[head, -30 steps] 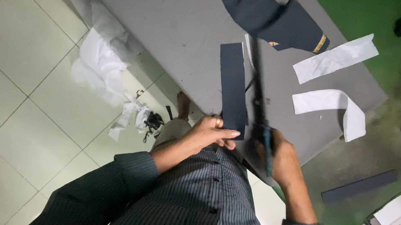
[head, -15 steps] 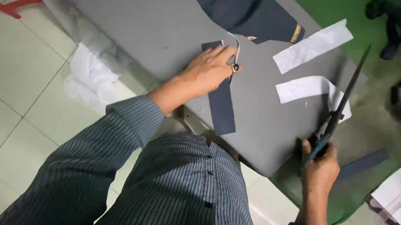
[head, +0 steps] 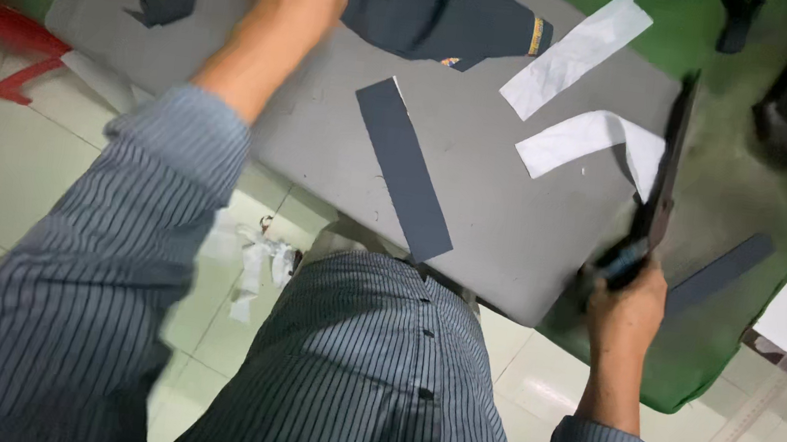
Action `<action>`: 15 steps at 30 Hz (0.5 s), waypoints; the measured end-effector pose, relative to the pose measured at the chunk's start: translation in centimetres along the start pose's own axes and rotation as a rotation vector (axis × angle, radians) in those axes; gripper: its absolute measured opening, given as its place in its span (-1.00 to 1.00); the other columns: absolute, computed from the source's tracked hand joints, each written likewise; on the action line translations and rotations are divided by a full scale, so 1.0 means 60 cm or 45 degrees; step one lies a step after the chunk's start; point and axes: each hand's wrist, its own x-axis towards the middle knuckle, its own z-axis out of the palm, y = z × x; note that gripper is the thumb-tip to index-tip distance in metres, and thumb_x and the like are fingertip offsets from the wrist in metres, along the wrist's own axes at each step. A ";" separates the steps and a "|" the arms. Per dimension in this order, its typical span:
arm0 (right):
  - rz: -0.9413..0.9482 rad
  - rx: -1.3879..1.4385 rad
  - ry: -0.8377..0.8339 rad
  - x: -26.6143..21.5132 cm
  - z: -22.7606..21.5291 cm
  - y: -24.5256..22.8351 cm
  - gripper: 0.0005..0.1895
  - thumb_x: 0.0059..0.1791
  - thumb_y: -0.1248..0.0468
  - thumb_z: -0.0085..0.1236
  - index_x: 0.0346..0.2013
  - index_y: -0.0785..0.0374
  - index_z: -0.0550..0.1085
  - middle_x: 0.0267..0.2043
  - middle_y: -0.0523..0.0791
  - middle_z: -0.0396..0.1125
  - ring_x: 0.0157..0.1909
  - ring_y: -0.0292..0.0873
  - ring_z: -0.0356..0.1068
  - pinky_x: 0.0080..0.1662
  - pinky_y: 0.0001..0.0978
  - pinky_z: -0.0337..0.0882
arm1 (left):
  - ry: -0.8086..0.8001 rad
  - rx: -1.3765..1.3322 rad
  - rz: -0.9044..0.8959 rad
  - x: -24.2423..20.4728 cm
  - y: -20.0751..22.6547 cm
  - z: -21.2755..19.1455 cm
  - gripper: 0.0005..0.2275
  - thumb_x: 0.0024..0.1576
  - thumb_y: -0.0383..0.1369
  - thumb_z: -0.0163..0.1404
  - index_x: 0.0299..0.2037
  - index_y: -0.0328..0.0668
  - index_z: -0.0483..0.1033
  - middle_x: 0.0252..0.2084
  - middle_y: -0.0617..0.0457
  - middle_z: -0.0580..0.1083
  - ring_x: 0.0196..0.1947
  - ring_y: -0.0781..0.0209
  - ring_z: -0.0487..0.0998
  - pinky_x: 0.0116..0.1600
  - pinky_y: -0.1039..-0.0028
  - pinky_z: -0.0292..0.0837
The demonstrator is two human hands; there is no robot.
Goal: The person cuts a strip of dark fabric with shears, places a white paper strip on it, and irons the assembly. They then trim the paper, fold the fabric, and iron it again using a wooden block to press the fold.
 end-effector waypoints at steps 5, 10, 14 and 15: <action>-0.389 -0.126 0.215 -0.004 0.052 0.006 -0.23 -0.08 0.26 0.01 0.43 0.39 0.18 0.17 0.28 0.24 0.18 0.40 0.20 0.05 0.32 0.26 | -0.907 -0.466 -0.232 -0.102 0.112 -0.098 -0.56 0.06 -0.11 0.27 0.07 -0.11 0.49 0.04 -0.10 0.41 0.08 -0.16 0.42 0.10 0.10 0.34; -0.738 -0.344 0.462 -0.071 0.087 -0.045 -0.47 -0.04 0.19 0.29 0.20 0.28 0.48 0.13 0.12 0.36 0.16 0.21 0.39 0.11 0.09 0.42 | -0.836 -0.487 -0.086 -0.144 0.145 -0.087 -0.60 -0.06 -0.15 0.37 -0.10 -0.11 0.56 -0.15 -0.06 0.45 0.00 -0.10 0.50 0.13 0.17 0.35; -1.073 0.475 -0.036 -0.125 0.151 -0.147 -0.20 -0.07 0.09 0.35 0.35 0.38 0.26 0.25 0.21 0.28 0.32 0.32 0.24 0.32 0.17 0.22 | -1.156 -0.786 -0.151 -0.132 0.224 -0.195 -0.78 0.11 -0.22 0.24 -0.11 -0.05 0.59 -0.13 -0.07 0.53 -0.01 -0.10 0.57 0.07 0.18 0.44; -1.062 0.475 -0.022 -0.119 0.159 -0.151 -0.20 -0.07 0.09 0.35 0.35 0.38 0.26 0.25 0.21 0.28 0.32 0.32 0.24 0.32 0.17 0.22 | -1.159 -0.791 -0.133 -0.119 0.244 -0.228 -0.78 0.11 -0.22 0.24 -0.11 -0.05 0.59 -0.13 -0.07 0.53 -0.01 -0.10 0.57 0.07 0.18 0.44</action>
